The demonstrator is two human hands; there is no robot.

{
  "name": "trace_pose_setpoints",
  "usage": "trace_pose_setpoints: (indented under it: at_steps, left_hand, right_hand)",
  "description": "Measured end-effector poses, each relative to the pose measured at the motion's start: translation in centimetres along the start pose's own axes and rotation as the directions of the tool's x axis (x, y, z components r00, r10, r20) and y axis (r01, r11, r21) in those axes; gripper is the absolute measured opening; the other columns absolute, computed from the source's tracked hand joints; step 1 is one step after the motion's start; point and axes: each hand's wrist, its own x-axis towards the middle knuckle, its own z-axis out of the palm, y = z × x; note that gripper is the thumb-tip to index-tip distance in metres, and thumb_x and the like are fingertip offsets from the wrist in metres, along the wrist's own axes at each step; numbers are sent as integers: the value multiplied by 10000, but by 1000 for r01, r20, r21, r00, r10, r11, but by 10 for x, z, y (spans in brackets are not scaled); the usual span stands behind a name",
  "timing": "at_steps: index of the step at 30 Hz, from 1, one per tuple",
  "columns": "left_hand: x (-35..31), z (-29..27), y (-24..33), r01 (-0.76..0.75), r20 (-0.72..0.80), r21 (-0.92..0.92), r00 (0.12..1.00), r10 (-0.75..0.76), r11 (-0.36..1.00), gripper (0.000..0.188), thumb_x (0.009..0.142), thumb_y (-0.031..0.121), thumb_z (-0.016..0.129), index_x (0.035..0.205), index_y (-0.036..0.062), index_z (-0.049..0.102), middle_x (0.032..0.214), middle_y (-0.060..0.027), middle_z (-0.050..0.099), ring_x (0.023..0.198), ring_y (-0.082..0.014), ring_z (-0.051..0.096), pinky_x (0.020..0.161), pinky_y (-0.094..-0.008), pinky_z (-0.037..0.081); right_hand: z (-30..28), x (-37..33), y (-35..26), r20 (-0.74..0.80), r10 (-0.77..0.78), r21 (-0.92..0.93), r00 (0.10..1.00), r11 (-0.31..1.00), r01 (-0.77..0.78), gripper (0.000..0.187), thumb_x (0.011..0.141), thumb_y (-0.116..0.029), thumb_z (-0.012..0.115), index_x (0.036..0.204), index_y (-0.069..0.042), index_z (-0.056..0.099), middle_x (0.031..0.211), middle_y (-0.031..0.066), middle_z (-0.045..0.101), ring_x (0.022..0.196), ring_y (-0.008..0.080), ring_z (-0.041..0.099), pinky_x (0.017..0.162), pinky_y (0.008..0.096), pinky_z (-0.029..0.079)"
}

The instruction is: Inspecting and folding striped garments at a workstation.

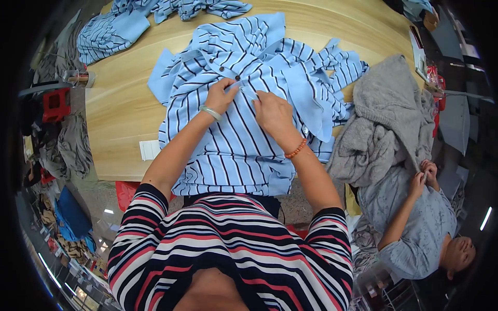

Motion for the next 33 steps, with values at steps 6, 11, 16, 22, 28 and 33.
trace_pose_setpoints:
  at_steps: [6,11,16,22,28,33]
  left_hand:
    - [-6,3,-10,55,10,-268,998,-55,962,135,833,97,590,910,-11,616,767,4,612,672,-32,510,604,-186,403]
    - [-11,1,-2,39,-83,-288,994,-65,957,136,828,80,593,923,-15,614,781,-17,631,692,-60,549,624,-209,426]
    - [-18,-5,11,-111,-173,-47,980,102,993,113,817,60,591,914,10,621,777,-90,649,684,-145,620,612,-251,463]
    - [-24,1,10,-218,-172,125,956,237,968,97,810,24,581,900,15,616,755,-119,638,669,-183,635,596,-264,477]
    - [-41,-6,7,-6,-206,-288,977,-56,958,83,817,54,605,883,4,613,717,-20,620,693,-87,571,607,-238,446]
    - [-45,-25,-5,143,-39,-233,987,-157,962,136,804,132,659,830,5,622,704,19,583,621,-30,480,558,-179,384]
  right_hand:
    - [17,6,1,-28,-86,6,996,996,86,134,804,-140,569,821,-8,557,769,184,604,675,361,604,601,440,481]
    - [22,13,-6,16,-100,-15,995,995,100,137,814,-136,561,806,1,554,762,186,604,658,353,610,588,436,482]
    - [28,18,-12,16,-95,-31,995,995,96,146,808,-132,568,890,-12,581,744,171,599,670,343,608,582,429,485]
    - [48,28,-13,5,-87,23,996,996,87,135,795,-141,574,832,-11,572,746,182,598,681,352,605,585,433,484]
    - [45,26,-7,5,-65,90,998,994,64,202,788,-167,575,910,-17,634,817,185,635,736,342,614,665,423,487]
    - [-2,-4,-1,205,-69,78,976,995,54,229,786,-184,602,954,-38,656,778,171,639,738,338,614,677,416,481]
